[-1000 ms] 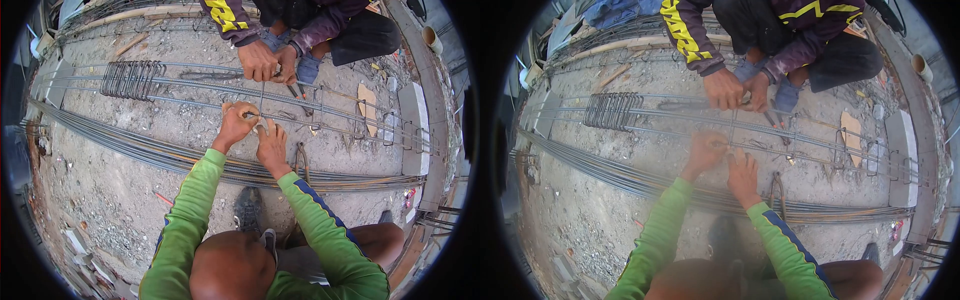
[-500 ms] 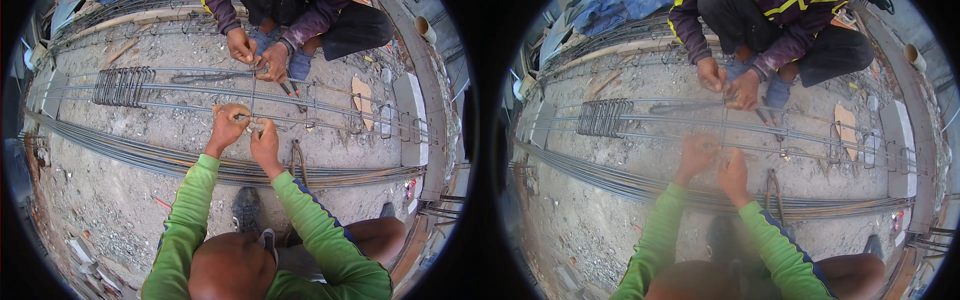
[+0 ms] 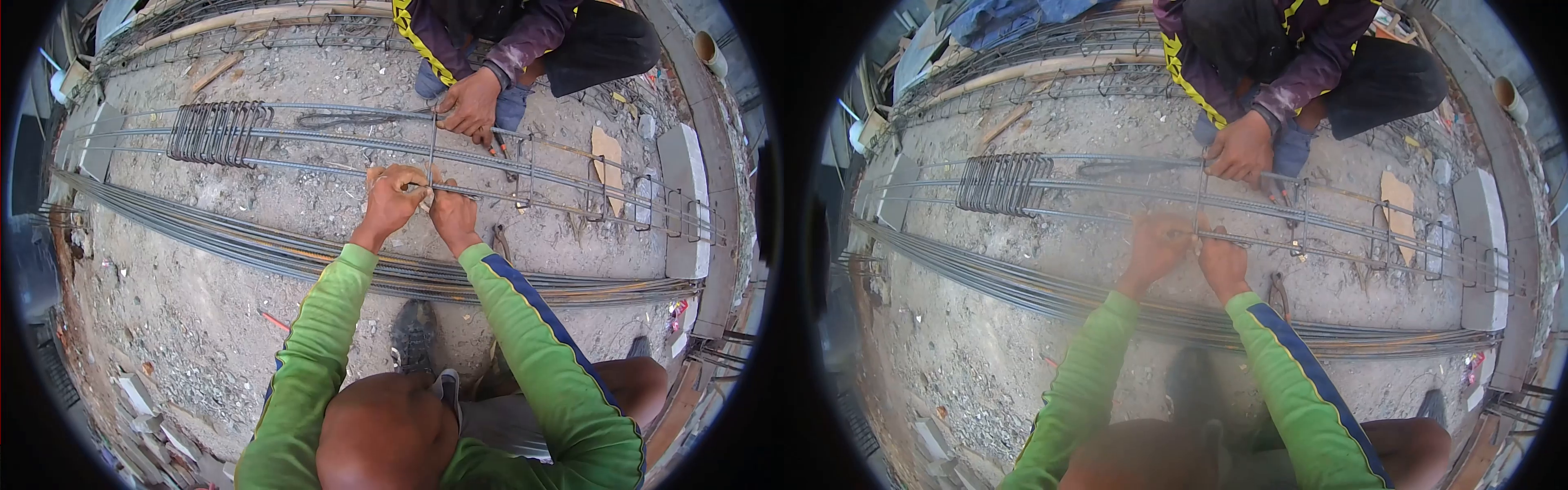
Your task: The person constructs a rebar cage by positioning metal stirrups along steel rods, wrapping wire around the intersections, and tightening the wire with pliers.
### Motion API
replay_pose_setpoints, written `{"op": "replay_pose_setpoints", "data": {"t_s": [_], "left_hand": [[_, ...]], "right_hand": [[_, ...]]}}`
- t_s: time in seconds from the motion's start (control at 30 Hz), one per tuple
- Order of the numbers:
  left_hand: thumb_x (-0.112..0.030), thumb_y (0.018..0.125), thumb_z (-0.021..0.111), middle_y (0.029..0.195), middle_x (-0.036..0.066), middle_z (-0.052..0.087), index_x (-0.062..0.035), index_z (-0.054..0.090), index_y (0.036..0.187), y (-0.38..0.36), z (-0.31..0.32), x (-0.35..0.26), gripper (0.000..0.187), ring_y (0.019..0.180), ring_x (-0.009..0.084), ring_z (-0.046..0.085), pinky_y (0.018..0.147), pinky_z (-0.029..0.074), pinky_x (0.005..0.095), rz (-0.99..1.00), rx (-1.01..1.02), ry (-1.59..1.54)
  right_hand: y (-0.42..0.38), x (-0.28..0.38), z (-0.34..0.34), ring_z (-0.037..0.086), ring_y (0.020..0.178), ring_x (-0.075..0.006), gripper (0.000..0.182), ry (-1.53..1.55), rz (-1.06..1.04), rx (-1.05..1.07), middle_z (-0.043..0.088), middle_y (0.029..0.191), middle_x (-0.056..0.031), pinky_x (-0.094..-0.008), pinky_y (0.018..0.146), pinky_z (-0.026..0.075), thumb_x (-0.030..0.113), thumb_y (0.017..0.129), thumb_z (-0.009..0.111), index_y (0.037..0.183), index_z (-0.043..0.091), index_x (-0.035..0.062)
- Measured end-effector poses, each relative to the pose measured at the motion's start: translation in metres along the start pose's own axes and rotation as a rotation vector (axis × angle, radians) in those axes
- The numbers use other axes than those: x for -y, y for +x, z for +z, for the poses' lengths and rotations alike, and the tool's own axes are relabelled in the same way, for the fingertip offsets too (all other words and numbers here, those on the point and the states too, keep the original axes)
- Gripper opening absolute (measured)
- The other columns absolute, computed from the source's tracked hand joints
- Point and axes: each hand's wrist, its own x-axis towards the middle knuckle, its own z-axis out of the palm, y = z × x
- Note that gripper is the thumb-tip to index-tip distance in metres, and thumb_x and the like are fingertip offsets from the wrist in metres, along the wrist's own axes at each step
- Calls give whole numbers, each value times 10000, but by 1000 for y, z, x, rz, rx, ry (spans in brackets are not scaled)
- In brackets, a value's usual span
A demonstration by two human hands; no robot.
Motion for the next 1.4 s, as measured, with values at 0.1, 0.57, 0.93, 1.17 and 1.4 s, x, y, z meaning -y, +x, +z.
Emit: {"op": "replay_pose_setpoints", "data": {"t_s": [0.1, 0.57, 0.93, 1.17, 1.4], "left_hand": [[-180, 770, 829, 952, 25, 758, -106, 751, 849, 3, 3, 1, 133, 950, 211, 663, 954, 352, 376, -10, -2, -34], [-162, 832, 778, 890, 65, 734, -91, 785, 860, 3, -12, -11, 77, 886, 230, 648, 1002, 340, 378, -131, 88, -124], [-136, 767, 794, 952, 61, 729, -104, 788, 917, 4, -15, 1, 153, 959, 302, 671, 848, 494, 450, 304, -37, 34], [-109, 803, 753, 907, 15, 712, -156, 812, 952, -8, -12, -9, 167, 950, 238, 635, 900, 407, 406, 324, -133, 174], [-114, 827, 734, 892, 7, 690, -167, 795, 1104, -9, -6, -10, 289, 912, 244, 625, 901, 407, 414, 202, -165, 100]], "right_hand": [[-11, -4, -6, 715, 713, -348, 533, -53, 43, 108, 673, 980, -142, -477, 592, 564, 133, 900, 585, 1426, 546, 207], [-30, 40, -90, 664, 728, -294, 199, 618, 362, 319, 716, 815, -165, -403, 709, 505, 186, 992, 582, 1035, 701, 32], [13, 35, -134, 649, 774, -460, 210, 244, 43, 255, 658, 877, -218, -521, 698, 514, 212, 933, 598, 849, 674, 35], [41, 34, -153, 695, 727, -342, 145, -153, -386, 199, 650, 897, -124, -480, 636, 542, 148, 893, 596, 796, 654, 57], [70, 33, -153, 693, 752, -294, 113, -161, -639, 162, 665, 887, -47, -436, 608, 532, 222, 912, 686, 913, 717, 114]]}}
